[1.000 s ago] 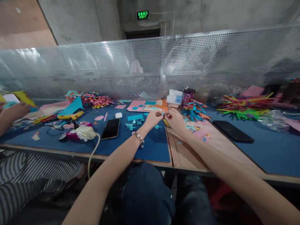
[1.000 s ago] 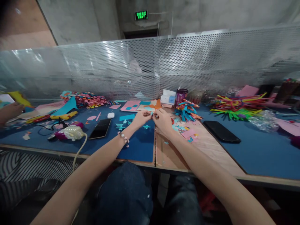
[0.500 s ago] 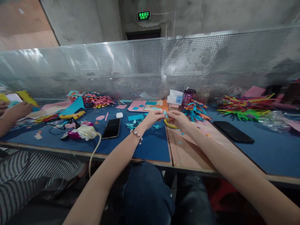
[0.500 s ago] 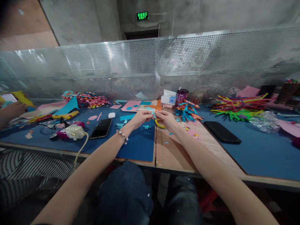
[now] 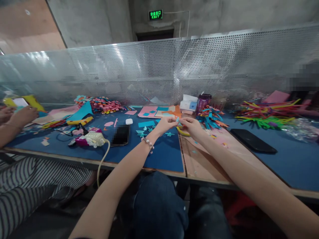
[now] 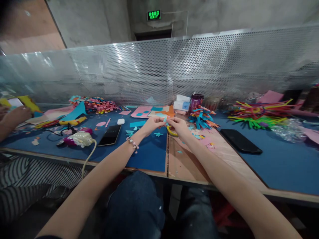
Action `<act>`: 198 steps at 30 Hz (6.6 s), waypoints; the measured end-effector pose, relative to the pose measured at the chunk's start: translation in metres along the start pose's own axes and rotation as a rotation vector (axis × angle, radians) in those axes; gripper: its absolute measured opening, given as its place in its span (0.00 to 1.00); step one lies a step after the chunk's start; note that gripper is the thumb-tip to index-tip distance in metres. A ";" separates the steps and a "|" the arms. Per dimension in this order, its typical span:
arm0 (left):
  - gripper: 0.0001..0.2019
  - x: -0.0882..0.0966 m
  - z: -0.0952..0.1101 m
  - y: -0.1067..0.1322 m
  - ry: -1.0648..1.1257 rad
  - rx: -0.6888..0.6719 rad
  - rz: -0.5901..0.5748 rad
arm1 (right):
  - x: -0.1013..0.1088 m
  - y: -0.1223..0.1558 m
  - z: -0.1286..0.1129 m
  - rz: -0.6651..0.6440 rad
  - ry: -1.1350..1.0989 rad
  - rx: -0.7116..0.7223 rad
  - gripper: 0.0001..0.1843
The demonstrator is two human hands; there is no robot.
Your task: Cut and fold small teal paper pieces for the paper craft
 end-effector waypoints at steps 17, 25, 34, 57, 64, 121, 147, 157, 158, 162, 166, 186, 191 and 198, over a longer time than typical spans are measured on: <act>0.14 0.000 0.000 -0.001 0.018 0.004 -0.027 | -0.003 0.002 -0.004 0.000 -0.027 -0.015 0.16; 0.14 -0.001 0.002 0.001 0.046 0.031 -0.053 | 0.000 0.001 -0.003 -0.003 -0.086 -0.073 0.15; 0.16 -0.003 0.000 0.003 0.059 0.020 -0.104 | -0.003 -0.001 0.003 -0.073 -0.106 -0.088 0.15; 0.12 -0.002 0.003 0.003 0.085 0.021 -0.048 | -0.007 0.015 -0.036 0.030 0.343 0.238 0.17; 0.12 -0.001 -0.007 0.000 0.107 0.057 -0.026 | -0.008 0.015 -0.039 0.042 0.431 0.270 0.17; 0.13 0.007 -0.003 0.004 0.057 0.141 0.044 | -0.015 0.024 -0.064 -0.043 0.658 0.745 0.12; 0.11 -0.004 -0.003 0.007 0.363 0.269 -0.047 | -0.012 0.021 -0.060 -0.003 0.559 0.645 0.15; 0.11 -0.002 -0.006 0.006 0.372 0.255 -0.049 | -0.013 0.022 -0.062 -0.007 0.570 0.659 0.15; 0.11 -0.002 -0.006 0.007 0.370 0.260 -0.050 | -0.014 0.022 -0.062 -0.009 0.574 0.665 0.15; 0.10 -0.003 -0.006 0.007 0.378 0.261 -0.058 | -0.013 0.022 -0.062 -0.005 0.585 0.677 0.14; 0.09 -0.003 -0.005 0.007 0.385 0.274 -0.075 | -0.012 0.022 -0.062 -0.005 0.585 0.677 0.15; 0.09 -0.006 -0.007 0.009 0.377 0.307 -0.097 | -0.015 0.024 -0.063 -0.012 0.636 0.800 0.08; 0.12 -0.006 -0.008 0.009 0.368 0.310 -0.099 | -0.018 0.026 -0.063 -0.020 0.677 0.865 0.07; 0.15 -0.009 -0.010 0.012 0.325 0.326 -0.118 | -0.023 0.031 -0.064 -0.036 0.759 0.946 0.07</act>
Point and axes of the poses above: each hand's wrist, its own y-axis away from the middle knuckle, its own x-axis out of the back of the hand, z = x × y, the point moved 9 cm from there along -y, towards the middle knuckle, and after that the axes turned 13 degrees about z, right-handed, at the moved point
